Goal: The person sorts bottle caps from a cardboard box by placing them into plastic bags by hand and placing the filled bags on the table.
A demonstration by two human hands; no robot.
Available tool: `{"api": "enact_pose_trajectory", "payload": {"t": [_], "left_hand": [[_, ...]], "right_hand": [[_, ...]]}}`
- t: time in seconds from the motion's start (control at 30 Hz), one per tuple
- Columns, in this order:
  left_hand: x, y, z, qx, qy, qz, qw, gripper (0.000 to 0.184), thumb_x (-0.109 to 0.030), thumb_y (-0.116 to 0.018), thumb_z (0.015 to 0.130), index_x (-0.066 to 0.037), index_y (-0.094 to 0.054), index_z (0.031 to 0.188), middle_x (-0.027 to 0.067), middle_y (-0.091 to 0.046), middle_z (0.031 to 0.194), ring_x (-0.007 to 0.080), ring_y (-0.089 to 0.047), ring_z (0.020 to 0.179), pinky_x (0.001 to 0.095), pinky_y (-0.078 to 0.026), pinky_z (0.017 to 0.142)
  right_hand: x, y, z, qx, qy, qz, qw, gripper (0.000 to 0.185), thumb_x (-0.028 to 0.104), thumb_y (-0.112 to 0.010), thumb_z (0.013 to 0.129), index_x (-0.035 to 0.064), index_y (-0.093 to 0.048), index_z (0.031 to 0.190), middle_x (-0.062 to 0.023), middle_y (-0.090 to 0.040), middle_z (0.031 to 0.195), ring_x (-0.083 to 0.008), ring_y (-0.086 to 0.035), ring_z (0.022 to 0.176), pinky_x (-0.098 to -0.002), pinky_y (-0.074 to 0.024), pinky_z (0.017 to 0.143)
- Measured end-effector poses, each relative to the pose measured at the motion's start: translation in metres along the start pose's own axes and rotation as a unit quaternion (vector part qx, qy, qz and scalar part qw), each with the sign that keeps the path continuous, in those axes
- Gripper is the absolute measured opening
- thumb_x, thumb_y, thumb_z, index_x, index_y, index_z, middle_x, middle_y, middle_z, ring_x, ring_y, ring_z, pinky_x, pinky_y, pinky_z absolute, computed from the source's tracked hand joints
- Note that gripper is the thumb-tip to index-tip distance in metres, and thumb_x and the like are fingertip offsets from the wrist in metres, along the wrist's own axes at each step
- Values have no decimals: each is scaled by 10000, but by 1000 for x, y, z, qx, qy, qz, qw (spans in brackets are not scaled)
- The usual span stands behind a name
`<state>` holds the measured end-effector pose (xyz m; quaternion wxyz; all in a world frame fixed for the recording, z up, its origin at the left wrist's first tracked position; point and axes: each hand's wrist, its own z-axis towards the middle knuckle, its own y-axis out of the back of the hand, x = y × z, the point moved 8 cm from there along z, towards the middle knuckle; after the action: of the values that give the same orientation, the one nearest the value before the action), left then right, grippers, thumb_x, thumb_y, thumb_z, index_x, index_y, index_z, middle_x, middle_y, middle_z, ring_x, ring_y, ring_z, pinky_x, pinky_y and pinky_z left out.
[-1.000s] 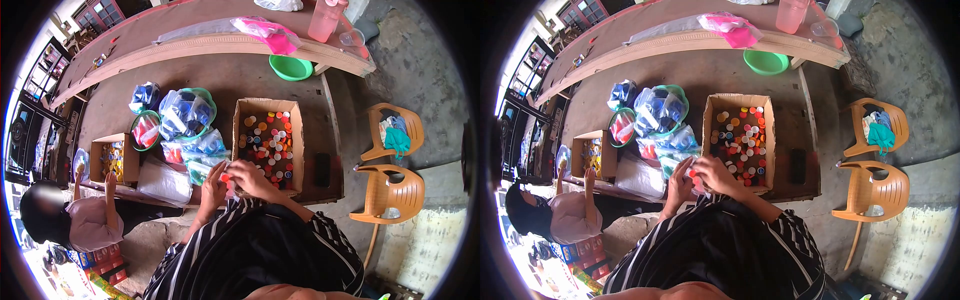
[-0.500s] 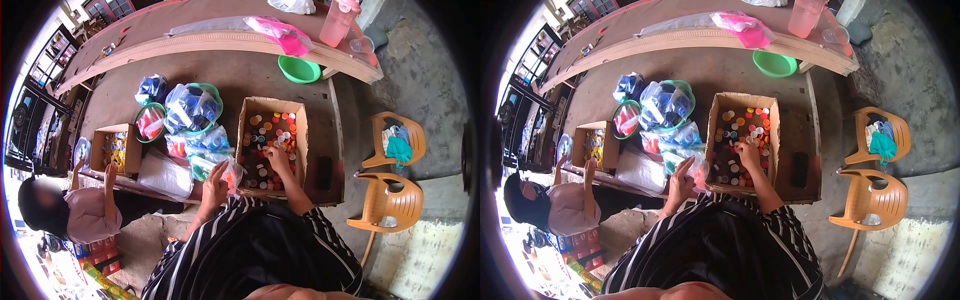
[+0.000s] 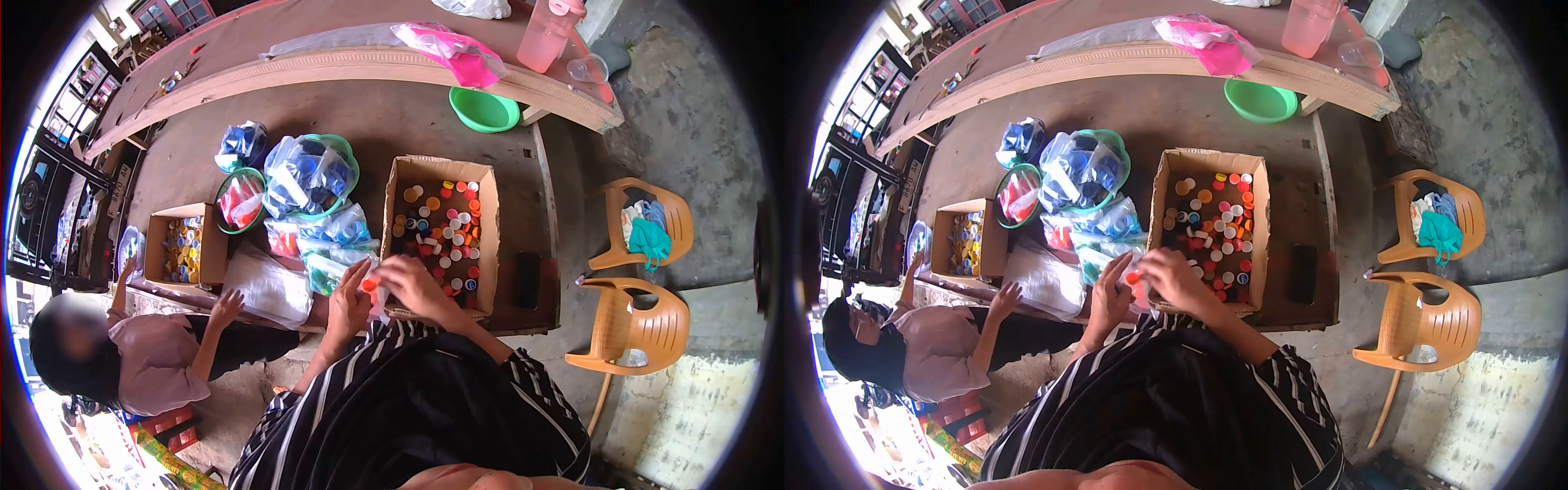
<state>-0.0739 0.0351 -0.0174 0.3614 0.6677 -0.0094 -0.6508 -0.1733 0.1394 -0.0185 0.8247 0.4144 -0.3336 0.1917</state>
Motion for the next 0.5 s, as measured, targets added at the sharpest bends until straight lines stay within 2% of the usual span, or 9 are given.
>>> {"api": "enact_pose_trajectory", "payload": {"t": [0.07,0.1,0.13,0.17,0.2,0.23,0.3,0.33,0.5], "left_hand": [[2,1,-2,-2,8,2,1000,633,102,-485,717,-3,-573,1335,211,-593,1327,352,-666,1065,351,-543,819],[3,3,-4,-10,2,9,1000,632,100,-485,717,-3,-574,1334,211,-594,1327,352,-667,1063,349,-544,814],[3,5,-5,-17,-4,17,1000,631,98,-485,717,-3,-574,1334,210,-595,1326,351,-668,1062,348,-544,809],[5,6,-5,-21,-12,20,1000,630,96,-486,716,-2,-575,1332,211,-596,1325,354,-668,1059,350,-544,809],[6,6,-6,-26,-21,23,999,629,94,-486,716,-2,-576,1331,212,-596,1324,357,-668,1057,353,-543,809],[6,7,-6,-30,-29,26,999,627,92,-487,715,-2,-576,1329,212,-596,1323,359,-667,1054,355,-542,809],[4,7,-4,-9,21,7,1000,627,93,-487,713,1,-577,1326,214,-596,1323,369,-659,1073,362,-539,823],[5,7,-4,2,46,-3,999,626,93,-487,712,2,-578,1325,215,-596,1322,373,-655,1083,366,-538,830],[6,4,-3,-7,2,9,1000,628,95,-485,708,4,-577,1323,212,-599,1317,374,-654,1080,361,-539,820]], "right_hand": [[-30,24,5,-87,-70,88,990,134,85,-696,882,31,-682,1004,-119,-637,987,-316,-633,908,-390,-511,805],[-58,32,-3,-111,-140,74,981,100,72,-683,889,40,-681,984,-129,-634,955,-318,-635,907,-392,-511,781],[-90,38,-12,-132,-167,30,977,45,62,-664,898,41,-668,938,-133,-632,940,-325,-637,903,-405,-515,764],[-117,40,-25,-101,-197,-82,972,32,75,-652,901,44,-650,893,-136,-632,940,-337,-639,896,-428,-514,749],[-149,38,-42,-28,-257,-182,949,49,105,-664,881,57,-654,876,-140,-631,934,-348,-639,898,-455,-511,742],[-182,32,-60,24,-287,-214,934,74,122,-681,850,59,-675,889,-141,-632,952,-340,-637,918,-463,-511,756],[-190,37,-75,33,-318,-310,895,80,116,-691,829,49,-690,873,-140,-635,988,-332,-634,940,-465,-512,781],[-192,35,-79,33,-313,-329,890,84,117,-692,828,44,-690,871,-140,-636,996,-330,-634,943,-465,-513,787],[-203,26,-84,46,-321,-379,867,92,109,-695,824,34,-689,876,-144,-633,997,-330,-633,942,-465,-508,795]]}}
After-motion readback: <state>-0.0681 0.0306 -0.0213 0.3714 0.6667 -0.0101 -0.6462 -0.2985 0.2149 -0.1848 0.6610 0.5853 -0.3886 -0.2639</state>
